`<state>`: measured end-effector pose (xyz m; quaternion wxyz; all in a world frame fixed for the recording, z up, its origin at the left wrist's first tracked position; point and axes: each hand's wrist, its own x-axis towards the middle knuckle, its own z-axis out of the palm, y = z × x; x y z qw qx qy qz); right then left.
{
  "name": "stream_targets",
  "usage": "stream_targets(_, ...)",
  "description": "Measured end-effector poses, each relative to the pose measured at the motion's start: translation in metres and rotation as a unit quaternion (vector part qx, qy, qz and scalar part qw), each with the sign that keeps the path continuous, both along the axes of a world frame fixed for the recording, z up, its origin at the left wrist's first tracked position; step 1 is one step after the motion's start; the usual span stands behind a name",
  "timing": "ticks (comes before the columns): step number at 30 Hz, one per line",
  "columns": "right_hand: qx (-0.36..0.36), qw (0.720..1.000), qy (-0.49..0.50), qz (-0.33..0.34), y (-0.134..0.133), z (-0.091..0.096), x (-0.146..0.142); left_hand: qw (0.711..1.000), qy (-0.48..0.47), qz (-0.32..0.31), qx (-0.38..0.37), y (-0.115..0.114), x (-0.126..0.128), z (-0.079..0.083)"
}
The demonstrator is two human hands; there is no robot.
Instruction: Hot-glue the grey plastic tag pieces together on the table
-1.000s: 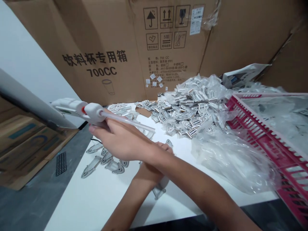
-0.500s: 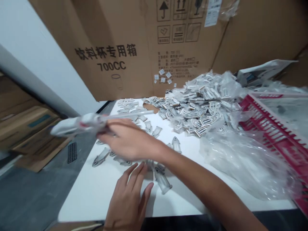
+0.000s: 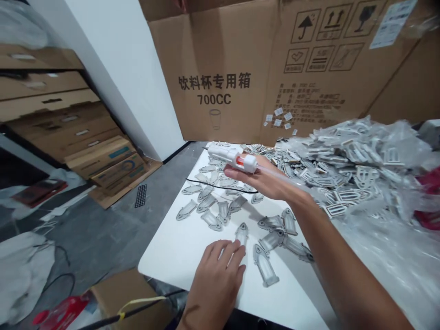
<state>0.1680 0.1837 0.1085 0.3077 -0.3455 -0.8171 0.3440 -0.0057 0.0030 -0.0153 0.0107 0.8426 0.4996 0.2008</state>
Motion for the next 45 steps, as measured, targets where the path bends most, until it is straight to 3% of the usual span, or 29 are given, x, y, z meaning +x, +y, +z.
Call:
stream_targets(3,0.009,0.999,-0.034,0.031,-0.002,-0.002,-0.004,0.999,-0.026,0.025,0.027,-0.013,-0.019,-0.001)
stream_targets(7,-0.052,0.991,-0.087,0.09,-0.007,-0.008,-0.015,0.994,-0.014,0.085,0.061,-0.026,-0.045,0.0)
stream_targets(13,-0.113,0.956,-0.258,0.086,-0.018,-0.022,-0.033,0.987,0.001,0.162,-0.009,-0.026,-0.067,0.001)
stream_targets(18,-0.101,0.938,-0.315,0.106,-0.027,-0.031,-0.048,0.987,-0.025,0.155,-0.037,-0.025,-0.072,0.002)
stream_targets(31,-0.05,0.936,-0.305,0.167,-0.038,-0.034,-0.058,0.988,-0.034,0.148,-0.019,-0.027,-0.07,-0.003)
stream_targets(45,-0.034,0.928,-0.334,0.161,-0.05,-0.035,-0.062,0.99,-0.021,0.139,-0.024,-0.026,-0.07,-0.002)
